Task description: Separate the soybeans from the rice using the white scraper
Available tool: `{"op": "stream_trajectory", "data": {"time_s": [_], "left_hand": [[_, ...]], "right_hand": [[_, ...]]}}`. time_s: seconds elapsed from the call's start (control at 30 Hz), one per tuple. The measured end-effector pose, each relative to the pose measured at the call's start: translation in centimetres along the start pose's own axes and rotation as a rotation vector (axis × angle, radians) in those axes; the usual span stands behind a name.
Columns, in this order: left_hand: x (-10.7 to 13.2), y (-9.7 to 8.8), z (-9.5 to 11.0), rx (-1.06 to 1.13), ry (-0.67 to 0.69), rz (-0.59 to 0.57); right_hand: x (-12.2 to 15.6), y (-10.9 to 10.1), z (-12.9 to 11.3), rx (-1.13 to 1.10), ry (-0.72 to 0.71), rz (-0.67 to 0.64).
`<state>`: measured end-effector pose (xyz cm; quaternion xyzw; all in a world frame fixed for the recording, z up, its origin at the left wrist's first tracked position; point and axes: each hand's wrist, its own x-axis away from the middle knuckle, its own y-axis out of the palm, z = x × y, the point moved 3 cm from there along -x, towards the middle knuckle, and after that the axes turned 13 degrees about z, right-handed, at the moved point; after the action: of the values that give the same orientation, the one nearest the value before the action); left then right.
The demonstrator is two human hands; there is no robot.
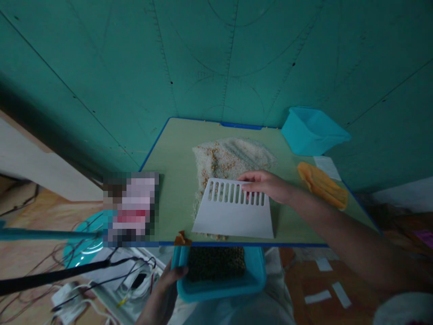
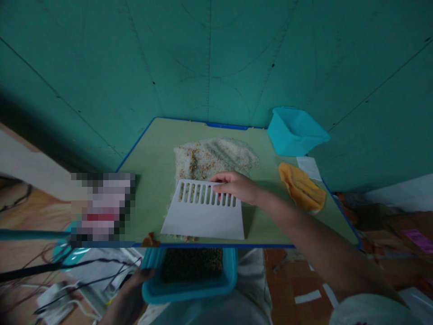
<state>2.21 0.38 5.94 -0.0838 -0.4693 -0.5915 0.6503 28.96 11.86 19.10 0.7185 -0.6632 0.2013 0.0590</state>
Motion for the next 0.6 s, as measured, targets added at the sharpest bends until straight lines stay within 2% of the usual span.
{"op": "stream_trajectory", "data": {"time_s": [0.3,0.6], "left_hand": [[-0.1,-0.1,-0.2,0.013,0.004,-0.007],[-0.1,0.1,0.0,-0.014,0.009,-0.015]], "right_hand": [[-0.3,-0.6,0.8,-0.073,0.045,0.048],[-0.5,0.2,0.8,-0.052,0.028,-0.007]]}}
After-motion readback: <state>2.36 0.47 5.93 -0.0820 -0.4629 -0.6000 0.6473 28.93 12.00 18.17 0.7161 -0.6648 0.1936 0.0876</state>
